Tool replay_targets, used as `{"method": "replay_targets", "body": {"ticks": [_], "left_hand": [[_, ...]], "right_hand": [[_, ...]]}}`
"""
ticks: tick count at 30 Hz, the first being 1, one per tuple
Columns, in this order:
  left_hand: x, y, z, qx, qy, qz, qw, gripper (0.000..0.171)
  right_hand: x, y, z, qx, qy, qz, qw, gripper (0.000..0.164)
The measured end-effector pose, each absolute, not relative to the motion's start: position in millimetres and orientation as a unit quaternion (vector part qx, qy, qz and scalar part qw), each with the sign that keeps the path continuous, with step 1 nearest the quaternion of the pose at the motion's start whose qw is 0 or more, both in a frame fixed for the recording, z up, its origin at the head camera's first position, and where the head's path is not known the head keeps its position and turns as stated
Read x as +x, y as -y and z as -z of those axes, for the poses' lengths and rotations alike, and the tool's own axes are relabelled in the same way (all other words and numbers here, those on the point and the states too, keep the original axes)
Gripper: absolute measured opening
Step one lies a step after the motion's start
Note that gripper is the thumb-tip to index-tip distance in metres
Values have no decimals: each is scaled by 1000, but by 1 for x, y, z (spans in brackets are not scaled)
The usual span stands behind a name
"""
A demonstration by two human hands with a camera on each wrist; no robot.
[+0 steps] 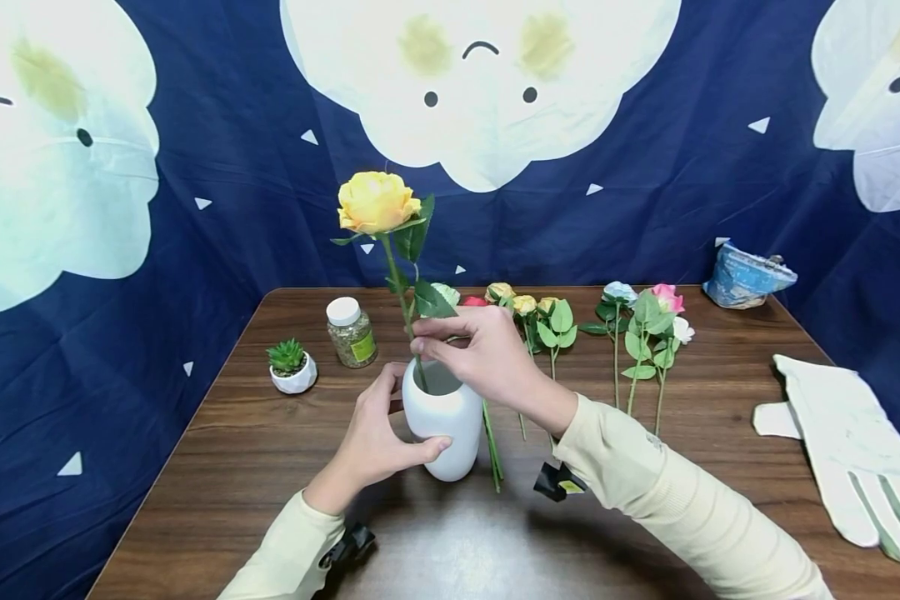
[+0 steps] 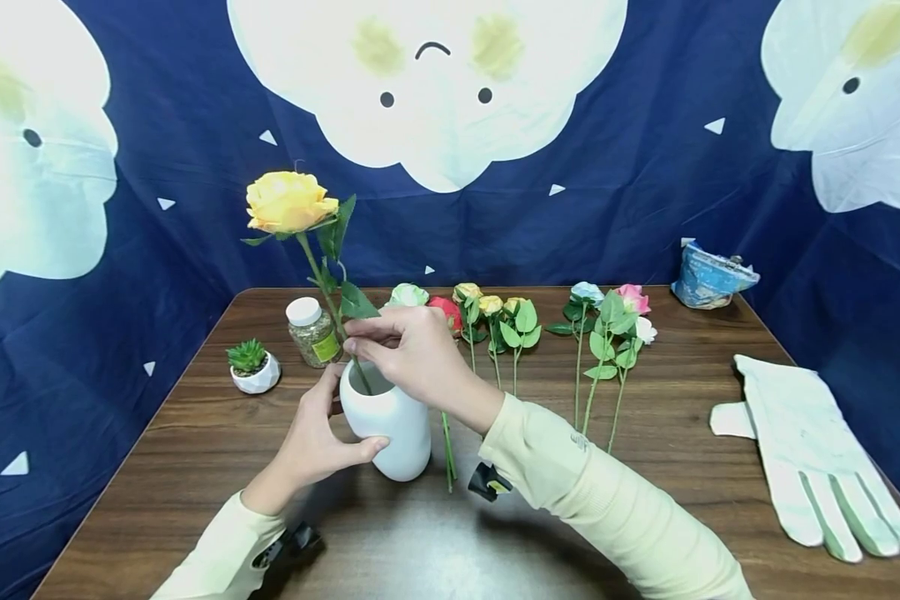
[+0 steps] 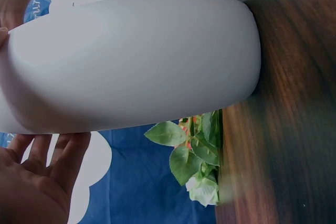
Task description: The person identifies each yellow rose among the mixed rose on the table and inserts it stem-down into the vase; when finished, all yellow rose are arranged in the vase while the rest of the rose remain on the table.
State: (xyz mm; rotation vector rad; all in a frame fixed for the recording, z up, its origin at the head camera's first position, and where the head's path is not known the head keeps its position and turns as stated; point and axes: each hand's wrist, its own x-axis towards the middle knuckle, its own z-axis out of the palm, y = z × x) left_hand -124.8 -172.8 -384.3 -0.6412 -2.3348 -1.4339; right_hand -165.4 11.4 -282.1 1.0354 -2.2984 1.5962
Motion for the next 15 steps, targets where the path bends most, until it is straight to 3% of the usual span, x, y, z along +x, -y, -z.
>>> {"method": "replay_targets", "body": {"ticks": [15], "left_hand": [[-123,173,382,-215,825,501,147,73]], "right_hand": [[-169,-12,285,365,778,-501,102,11]]}}
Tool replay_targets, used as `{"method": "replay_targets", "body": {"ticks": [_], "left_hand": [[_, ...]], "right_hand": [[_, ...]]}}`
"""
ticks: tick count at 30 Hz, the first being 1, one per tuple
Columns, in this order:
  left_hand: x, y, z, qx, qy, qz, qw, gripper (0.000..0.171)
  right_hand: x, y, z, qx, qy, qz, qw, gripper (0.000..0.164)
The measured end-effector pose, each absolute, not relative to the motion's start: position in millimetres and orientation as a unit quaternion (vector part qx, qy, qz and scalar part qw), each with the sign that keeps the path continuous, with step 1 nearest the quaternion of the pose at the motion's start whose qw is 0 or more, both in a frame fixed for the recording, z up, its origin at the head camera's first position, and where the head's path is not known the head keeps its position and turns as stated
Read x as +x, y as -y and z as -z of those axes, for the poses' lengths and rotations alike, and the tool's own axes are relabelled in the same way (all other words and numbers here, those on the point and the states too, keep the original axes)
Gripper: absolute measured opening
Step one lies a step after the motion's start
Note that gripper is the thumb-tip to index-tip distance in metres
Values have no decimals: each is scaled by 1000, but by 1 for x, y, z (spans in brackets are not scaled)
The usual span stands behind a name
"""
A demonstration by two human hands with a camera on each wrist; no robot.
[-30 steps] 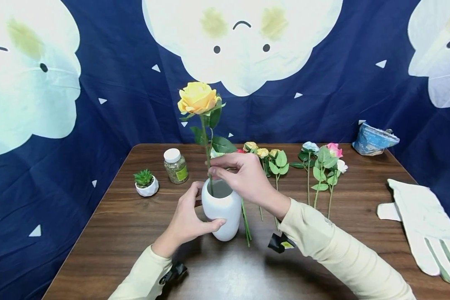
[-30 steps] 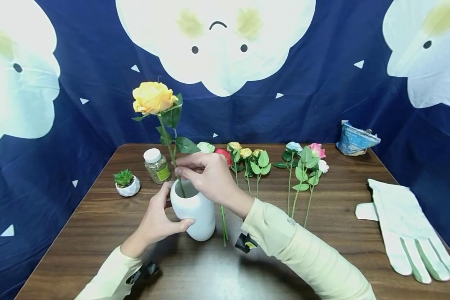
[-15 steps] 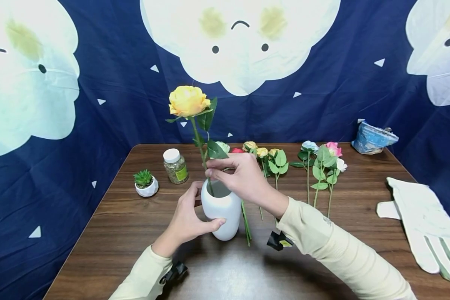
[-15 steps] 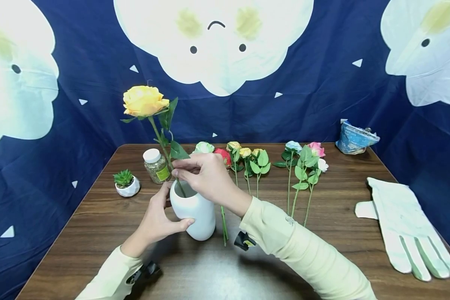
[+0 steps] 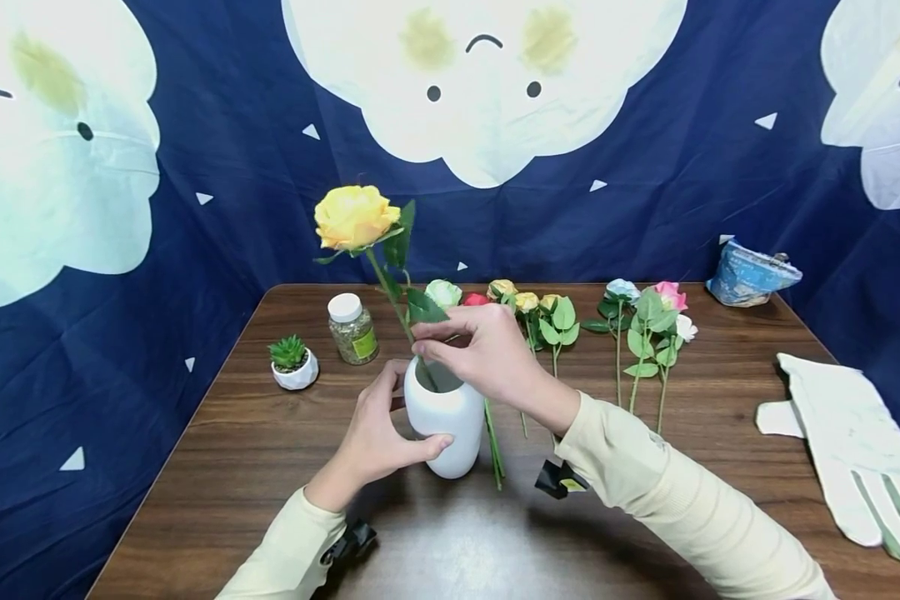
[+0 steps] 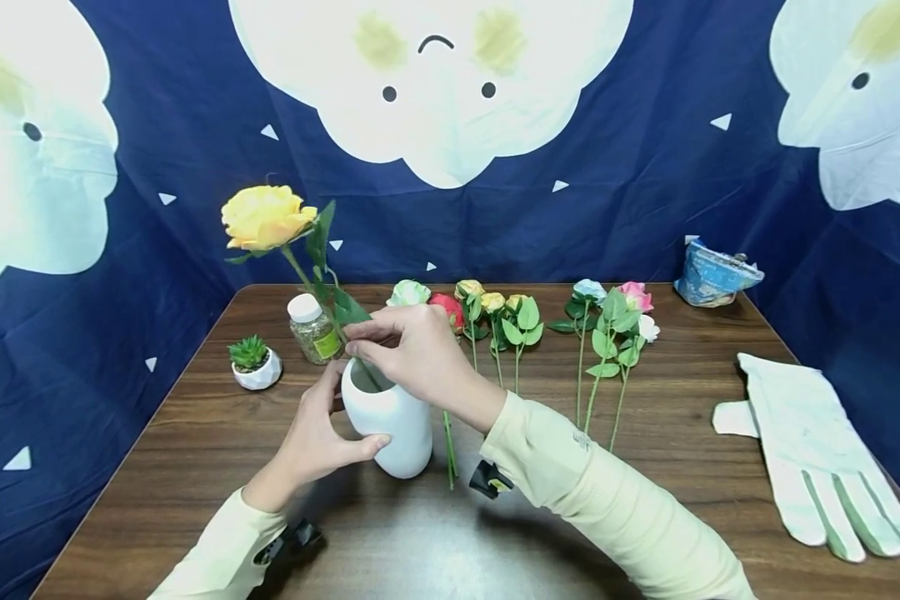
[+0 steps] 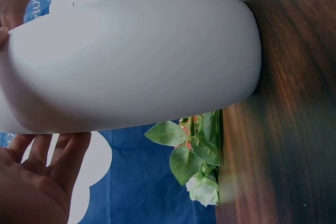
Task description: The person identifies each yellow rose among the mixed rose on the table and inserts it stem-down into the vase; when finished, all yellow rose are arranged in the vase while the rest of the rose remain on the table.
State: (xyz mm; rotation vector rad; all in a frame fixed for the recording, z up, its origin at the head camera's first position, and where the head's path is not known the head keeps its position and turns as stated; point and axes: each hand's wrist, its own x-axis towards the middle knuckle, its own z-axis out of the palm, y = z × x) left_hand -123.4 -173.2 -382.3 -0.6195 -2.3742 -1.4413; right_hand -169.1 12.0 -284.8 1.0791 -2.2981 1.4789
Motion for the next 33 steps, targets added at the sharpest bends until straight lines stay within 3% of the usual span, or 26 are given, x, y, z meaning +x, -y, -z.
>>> {"method": "replay_targets", "body": {"ticks": [7,14,28,33], "left_hand": [[-125,171,382,-216,826,501,141,75],[-129,170,385,-252,814,492,179,74],[-130,170,385,-263,805,497,188,70],[-128,172,386,-254,806,501,188,70]], "right_hand": [[-167,-17,287,368,777,-494,131,12],[-167,-26,293,326,750,-556,150,12],[-192,-92,315,163,649,-729,143,15],[-199,-117,323,125,586,-786,154,34]]}}
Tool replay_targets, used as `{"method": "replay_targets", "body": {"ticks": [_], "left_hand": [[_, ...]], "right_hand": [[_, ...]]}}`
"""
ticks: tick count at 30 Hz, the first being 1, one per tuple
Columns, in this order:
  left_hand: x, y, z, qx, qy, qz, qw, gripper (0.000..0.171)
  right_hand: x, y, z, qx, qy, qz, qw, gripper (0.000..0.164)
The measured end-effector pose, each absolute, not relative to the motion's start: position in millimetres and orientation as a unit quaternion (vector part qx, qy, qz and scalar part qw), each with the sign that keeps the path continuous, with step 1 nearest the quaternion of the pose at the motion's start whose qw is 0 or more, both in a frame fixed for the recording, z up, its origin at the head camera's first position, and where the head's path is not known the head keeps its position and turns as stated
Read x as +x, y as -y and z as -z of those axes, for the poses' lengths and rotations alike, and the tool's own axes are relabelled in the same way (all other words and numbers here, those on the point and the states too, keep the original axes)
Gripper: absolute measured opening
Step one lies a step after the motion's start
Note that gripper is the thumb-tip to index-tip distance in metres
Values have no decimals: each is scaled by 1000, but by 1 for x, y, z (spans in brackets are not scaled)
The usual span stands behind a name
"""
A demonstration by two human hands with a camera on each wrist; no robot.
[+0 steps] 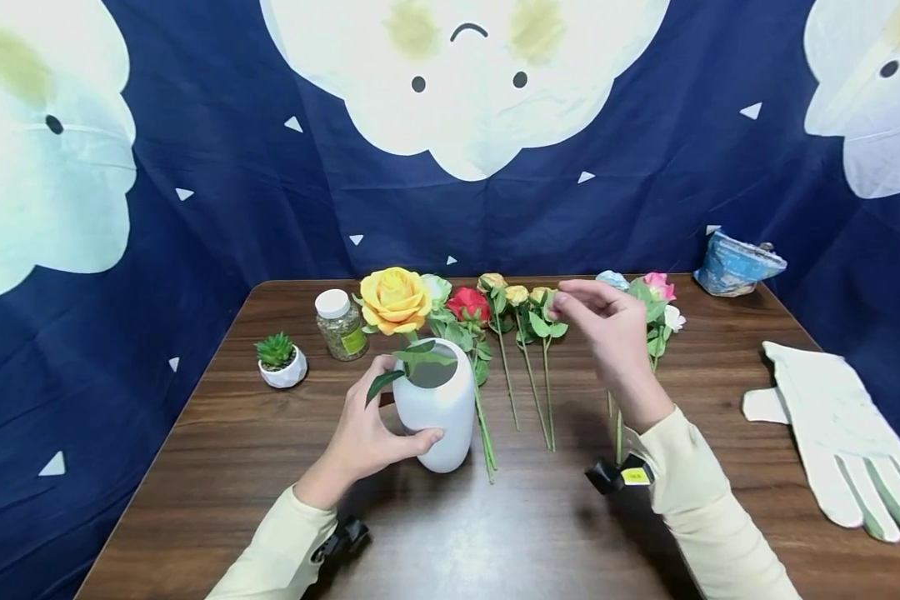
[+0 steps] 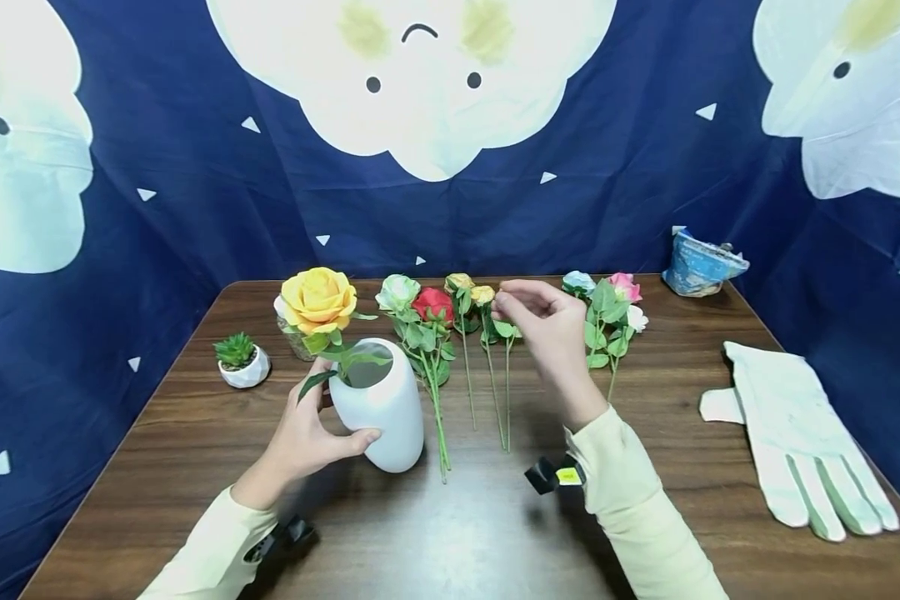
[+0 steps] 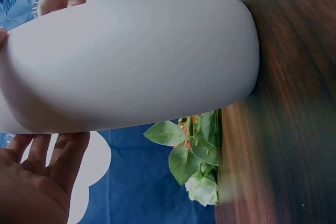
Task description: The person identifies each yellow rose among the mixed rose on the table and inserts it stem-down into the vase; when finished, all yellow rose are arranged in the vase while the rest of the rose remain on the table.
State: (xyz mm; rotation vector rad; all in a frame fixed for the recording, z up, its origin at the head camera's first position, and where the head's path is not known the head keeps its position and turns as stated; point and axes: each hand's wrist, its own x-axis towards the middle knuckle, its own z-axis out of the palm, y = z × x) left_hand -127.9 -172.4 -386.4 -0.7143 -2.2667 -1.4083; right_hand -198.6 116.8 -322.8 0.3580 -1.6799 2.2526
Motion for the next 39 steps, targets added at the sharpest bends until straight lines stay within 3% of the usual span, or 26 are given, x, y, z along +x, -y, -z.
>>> {"method": "replay_targets", "body": {"ticks": [14,29,39], "left_hand": [[-127,175,388,-247,810,500,182,71],[-128,173,389,-245,807,506,177,72],[-128,173,386,-237,814,502,172,71]], "right_hand": [[-208,-153,332,98,501,-852,114,31],[-214,-175,339,77,661,-744,55,29],[-224,-184,346,57,670,-740,-10,32]]}}
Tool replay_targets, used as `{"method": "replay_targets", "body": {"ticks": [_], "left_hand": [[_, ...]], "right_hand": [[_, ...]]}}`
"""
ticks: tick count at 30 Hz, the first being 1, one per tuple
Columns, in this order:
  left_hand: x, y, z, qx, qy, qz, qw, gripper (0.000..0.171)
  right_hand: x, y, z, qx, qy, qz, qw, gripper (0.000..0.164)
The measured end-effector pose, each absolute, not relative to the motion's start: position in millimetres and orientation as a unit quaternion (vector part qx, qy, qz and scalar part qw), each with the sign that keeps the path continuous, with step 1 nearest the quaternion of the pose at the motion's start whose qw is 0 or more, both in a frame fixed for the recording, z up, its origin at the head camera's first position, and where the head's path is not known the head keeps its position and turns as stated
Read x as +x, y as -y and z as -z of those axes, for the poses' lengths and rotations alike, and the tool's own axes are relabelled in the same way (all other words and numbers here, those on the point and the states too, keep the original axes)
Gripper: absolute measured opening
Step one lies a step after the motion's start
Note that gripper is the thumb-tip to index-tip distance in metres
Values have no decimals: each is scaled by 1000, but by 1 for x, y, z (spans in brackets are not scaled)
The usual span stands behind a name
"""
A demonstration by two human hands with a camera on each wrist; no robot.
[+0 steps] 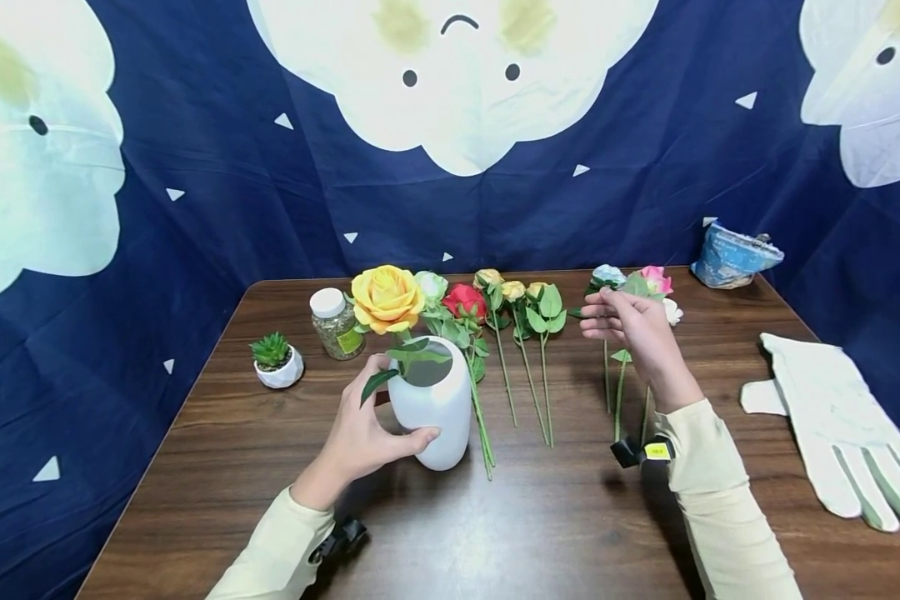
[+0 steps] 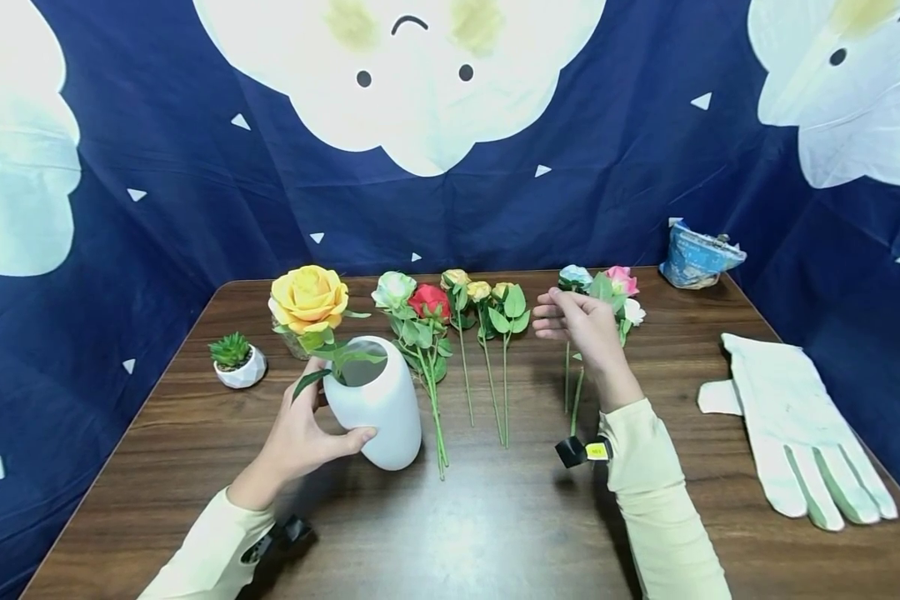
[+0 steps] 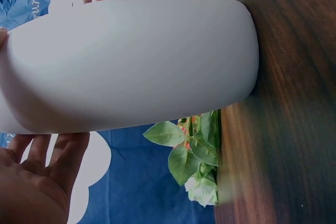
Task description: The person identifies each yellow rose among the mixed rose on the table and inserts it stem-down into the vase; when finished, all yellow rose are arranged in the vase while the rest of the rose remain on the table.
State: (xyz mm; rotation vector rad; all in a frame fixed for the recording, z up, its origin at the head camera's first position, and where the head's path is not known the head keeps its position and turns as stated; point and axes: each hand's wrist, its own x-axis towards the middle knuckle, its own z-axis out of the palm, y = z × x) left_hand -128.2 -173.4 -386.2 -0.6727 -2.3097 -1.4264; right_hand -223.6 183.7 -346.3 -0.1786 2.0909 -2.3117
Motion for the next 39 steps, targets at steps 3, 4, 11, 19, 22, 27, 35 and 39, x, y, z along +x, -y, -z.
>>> {"method": "replay_targets", "body": {"ticks": [3,4,11,19,22,27,35,39], "left_hand": [[-128,173,386,-236,813,505,170,71],[-127,173,385,-236,812,506,169,71],[-128,174,386,-244,811,502,175,71],[-129,175,386,-243,811,502,177,72],[-129,175,386,-246,810,501,178,72],[-129,174,386,-247,811,500,178,73],[-128,173,384,-244,812,500,175,73],[-128,174,384,-243,811,503,174,73]], "right_hand": [[-226,-186,348,-50,-670,740,31,31],[-226,-186,349,-47,-670,740,39,31],[-231,-190,355,-22,-680,729,76,31],[-236,-190,363,-16,-711,697,94,46],[-238,-189,367,-14,-723,683,100,51],[-239,-186,372,-7,-723,683,106,46],[-242,-183,382,-10,-719,684,122,52],[-243,-181,387,-13,-712,689,131,51]]}}
